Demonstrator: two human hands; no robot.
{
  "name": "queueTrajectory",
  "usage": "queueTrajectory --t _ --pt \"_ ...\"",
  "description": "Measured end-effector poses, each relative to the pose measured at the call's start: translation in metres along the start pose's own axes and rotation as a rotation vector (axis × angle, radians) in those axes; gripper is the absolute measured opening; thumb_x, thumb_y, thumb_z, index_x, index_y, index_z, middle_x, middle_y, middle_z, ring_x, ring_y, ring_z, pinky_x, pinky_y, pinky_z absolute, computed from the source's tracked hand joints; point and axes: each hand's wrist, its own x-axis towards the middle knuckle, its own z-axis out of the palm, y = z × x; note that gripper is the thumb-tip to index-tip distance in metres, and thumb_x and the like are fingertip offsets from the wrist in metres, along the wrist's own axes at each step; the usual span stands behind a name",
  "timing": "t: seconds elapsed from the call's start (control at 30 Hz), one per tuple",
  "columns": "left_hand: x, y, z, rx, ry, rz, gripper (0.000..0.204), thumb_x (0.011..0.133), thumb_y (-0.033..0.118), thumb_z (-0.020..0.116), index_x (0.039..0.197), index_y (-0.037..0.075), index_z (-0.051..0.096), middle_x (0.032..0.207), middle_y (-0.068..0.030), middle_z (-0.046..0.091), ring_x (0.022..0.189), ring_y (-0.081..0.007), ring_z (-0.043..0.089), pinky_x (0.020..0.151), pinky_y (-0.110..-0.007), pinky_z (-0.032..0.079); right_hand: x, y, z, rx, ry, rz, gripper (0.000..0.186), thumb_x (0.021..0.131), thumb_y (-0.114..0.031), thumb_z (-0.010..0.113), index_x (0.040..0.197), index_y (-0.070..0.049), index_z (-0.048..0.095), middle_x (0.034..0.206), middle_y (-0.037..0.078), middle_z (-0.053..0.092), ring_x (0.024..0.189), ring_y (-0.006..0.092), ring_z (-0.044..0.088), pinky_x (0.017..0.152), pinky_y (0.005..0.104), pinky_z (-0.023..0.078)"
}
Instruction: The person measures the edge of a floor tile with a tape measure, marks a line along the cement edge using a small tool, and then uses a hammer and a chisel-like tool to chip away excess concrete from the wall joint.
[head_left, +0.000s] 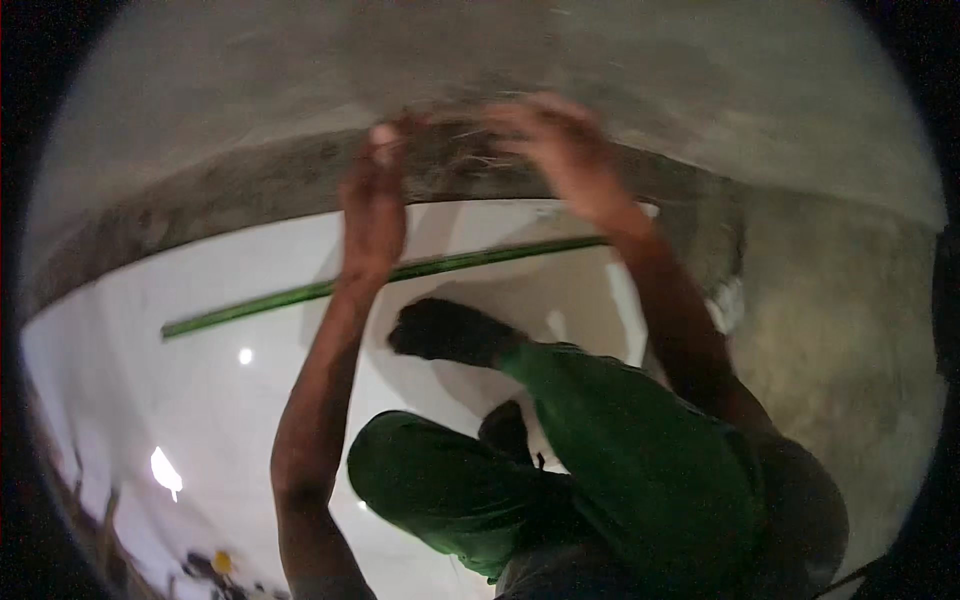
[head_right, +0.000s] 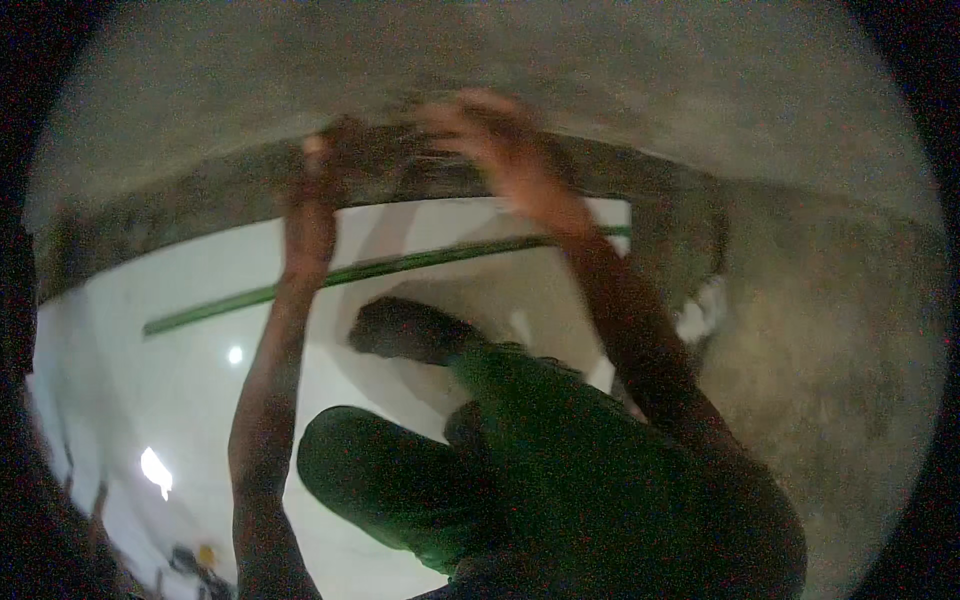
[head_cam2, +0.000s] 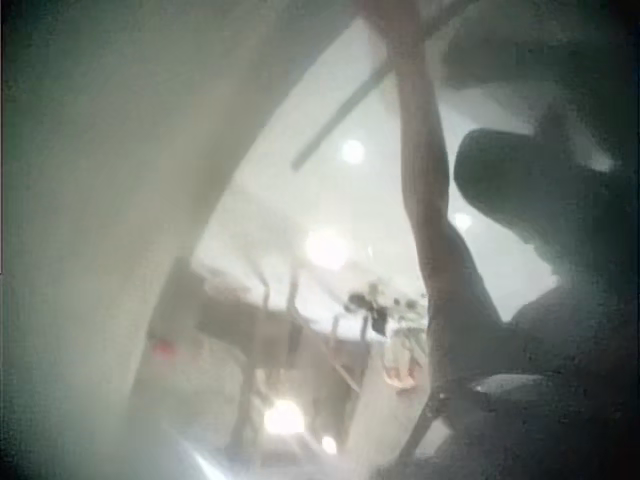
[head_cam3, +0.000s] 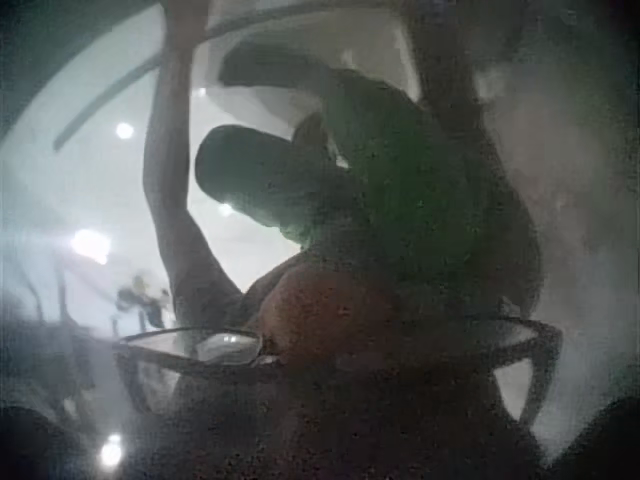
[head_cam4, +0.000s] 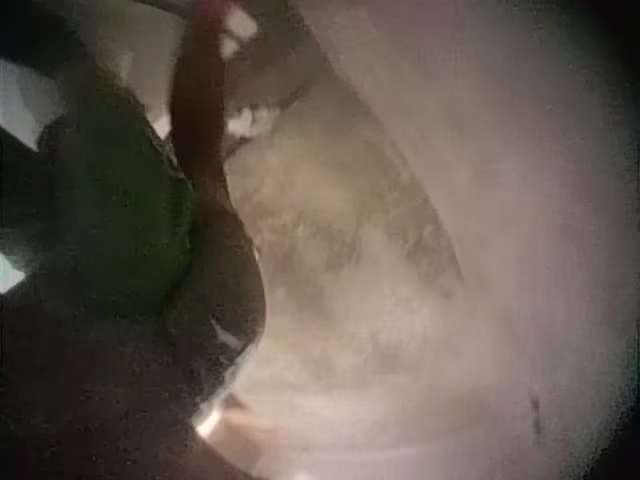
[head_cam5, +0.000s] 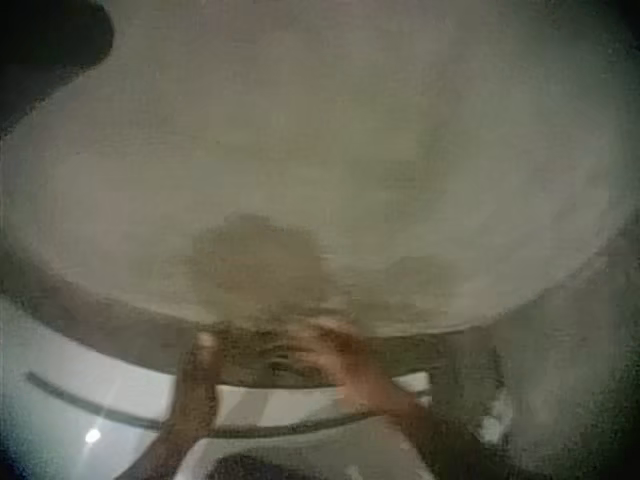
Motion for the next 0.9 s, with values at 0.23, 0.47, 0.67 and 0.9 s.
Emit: queueTrajectory --t 0.23,0.47,0.67,0.9 --pt "0.011 0.052 0.023 -0.335 -0.175 0.292 0.068 0.109 0.056 0.033 0.145 0.003 0.056 0.147 -0.0167 0.057 0.139 -0.032 0.05 0.122 -0.048 0.034 -0.012 -0.001 0.059 0.791 0.093 0.161 0.024 0.102 -0.029 0.064 0.116 -0.01 0.066 0.099 0.006 0.067 0.084 0.016 0.064 0.077 0.0337 0.054" --pt "-0.052 0.007 -0.041 0.244 -0.235 0.206 0.042 0.102 0.018 0.065 0.141 0.004 0.06 0.144 -0.0163 0.06 0.135 -0.028 0.055 0.117 -0.046 0.041 -0.103 -0.073 -0.108 -0.052 0.291 0.213 0.024 0.101 -0.033 0.069 0.108 -0.01 0.07 0.079 -0.006 0.057 0.067 0.0053 0.049 0.058 0.0244 0.041" --pt "-0.119 -0.183 -0.081 0.65 0.677 0.223 0.039 0.104 0.024 0.062 0.135 0.0 0.06 0.131 -0.0201 0.062 0.121 -0.0358 0.059 0.104 -0.05 0.047 -0.249 -0.143 -0.298 -1.423 0.256 0.161 0.034 0.1 -0.022 0.063 0.128 -0.003 0.064 0.122 0.02 0.067 0.098 0.0354 0.067 0.087 0.0433 0.055" --pt "-0.2 -0.209 -0.036 1.049 0.873 -0.015 0.055 0.108 0.048 0.039 0.147 0.011 0.049 0.141 -0.0129 0.054 0.127 -0.0344 0.055 0.101 -0.053 0.046 -0.552 -0.295 -0.488 -2.051 0.078 1.204 0.053 0.093 -0.007 0.059 0.145 -0.003 0.051 0.112 0.022 0.068 0.101 0.0409 0.067 0.086 0.0519 0.055"
